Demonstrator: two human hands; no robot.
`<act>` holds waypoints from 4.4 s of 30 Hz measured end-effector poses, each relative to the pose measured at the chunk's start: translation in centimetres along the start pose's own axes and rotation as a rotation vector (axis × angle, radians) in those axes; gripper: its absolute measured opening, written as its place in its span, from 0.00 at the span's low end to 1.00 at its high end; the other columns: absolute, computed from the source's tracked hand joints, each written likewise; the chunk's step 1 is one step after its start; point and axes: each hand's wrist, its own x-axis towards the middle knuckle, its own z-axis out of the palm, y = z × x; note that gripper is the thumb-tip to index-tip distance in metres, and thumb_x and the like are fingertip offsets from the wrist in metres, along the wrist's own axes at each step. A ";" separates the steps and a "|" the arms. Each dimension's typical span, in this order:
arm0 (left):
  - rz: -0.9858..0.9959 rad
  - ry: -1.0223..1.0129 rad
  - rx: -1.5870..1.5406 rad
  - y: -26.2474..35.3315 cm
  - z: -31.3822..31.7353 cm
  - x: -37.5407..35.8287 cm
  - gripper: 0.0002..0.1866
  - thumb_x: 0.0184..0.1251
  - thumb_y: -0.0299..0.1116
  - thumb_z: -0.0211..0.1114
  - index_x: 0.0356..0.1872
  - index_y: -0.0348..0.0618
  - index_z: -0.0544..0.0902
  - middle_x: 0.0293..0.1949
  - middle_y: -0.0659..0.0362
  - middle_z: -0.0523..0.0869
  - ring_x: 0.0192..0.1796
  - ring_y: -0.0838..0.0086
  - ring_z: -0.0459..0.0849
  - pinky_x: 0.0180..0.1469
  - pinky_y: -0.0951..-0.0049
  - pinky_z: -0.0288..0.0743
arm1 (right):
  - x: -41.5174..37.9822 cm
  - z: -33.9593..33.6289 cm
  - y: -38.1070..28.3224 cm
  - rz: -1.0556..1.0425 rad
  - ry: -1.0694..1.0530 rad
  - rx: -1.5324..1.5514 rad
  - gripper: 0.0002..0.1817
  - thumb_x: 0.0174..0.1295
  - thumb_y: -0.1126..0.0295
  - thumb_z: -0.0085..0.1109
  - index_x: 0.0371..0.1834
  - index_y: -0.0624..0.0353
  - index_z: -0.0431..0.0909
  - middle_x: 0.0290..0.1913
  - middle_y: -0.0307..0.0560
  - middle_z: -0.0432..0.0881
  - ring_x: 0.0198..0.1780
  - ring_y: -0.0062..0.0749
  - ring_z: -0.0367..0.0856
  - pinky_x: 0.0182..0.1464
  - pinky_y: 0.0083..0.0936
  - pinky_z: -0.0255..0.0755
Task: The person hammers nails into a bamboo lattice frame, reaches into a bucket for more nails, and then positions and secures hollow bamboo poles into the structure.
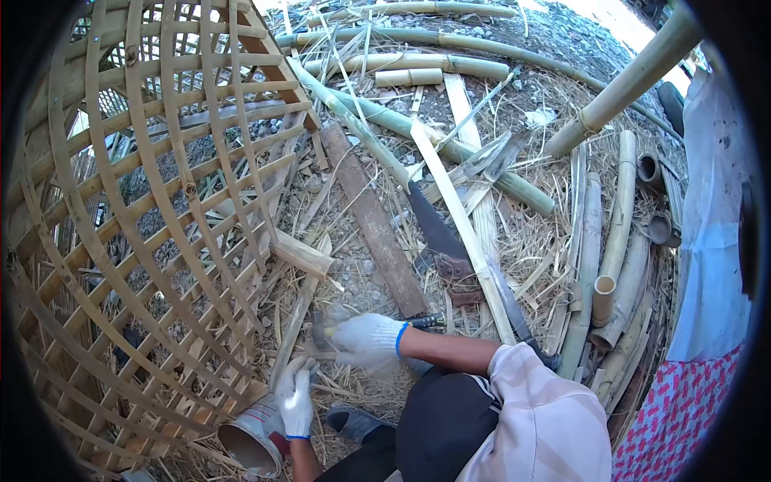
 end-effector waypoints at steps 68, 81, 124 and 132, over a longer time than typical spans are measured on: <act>0.025 0.662 0.779 12.5 3.1 -16.8 0.27 0.75 0.40 0.61 0.69 0.36 0.73 0.68 0.44 0.76 0.64 0.53 0.83 0.68 0.57 0.78 | 23.9 -1.4 3.6 -0.032 0.331 0.432 0.33 0.61 0.71 0.70 0.69 0.66 0.69 0.56 0.60 0.81 0.58 0.50 0.84 0.61 0.38 0.76; 0.069 0.662 0.796 12.3 3.2 -17.9 0.26 0.74 0.40 0.62 0.68 0.37 0.75 0.67 0.45 0.77 0.63 0.54 0.83 0.68 0.57 0.78 | 23.9 -2.9 4.8 -0.070 0.416 0.397 0.28 0.63 0.69 0.69 0.64 0.67 0.70 0.53 0.62 0.83 0.54 0.50 0.85 0.56 0.38 0.77; 0.134 0.679 0.867 13.0 3.2 -19.1 0.24 0.71 0.39 0.66 0.63 0.38 0.80 0.63 0.48 0.82 0.62 0.57 0.84 0.66 0.58 0.78 | 23.8 -6.3 5.3 0.026 0.232 0.396 0.32 0.60 0.62 0.70 0.63 0.67 0.72 0.54 0.68 0.84 0.58 0.59 0.84 0.59 0.44 0.76; 0.155 0.694 0.891 14.0 3.4 -19.8 0.23 0.71 0.39 0.67 0.62 0.38 0.81 0.62 0.48 0.83 0.62 0.57 0.84 0.66 0.58 0.78 | 23.4 -7.1 4.1 0.005 0.188 0.356 0.39 0.61 0.61 0.72 0.69 0.74 0.65 0.58 0.71 0.82 0.62 0.57 0.83 0.62 0.41 0.75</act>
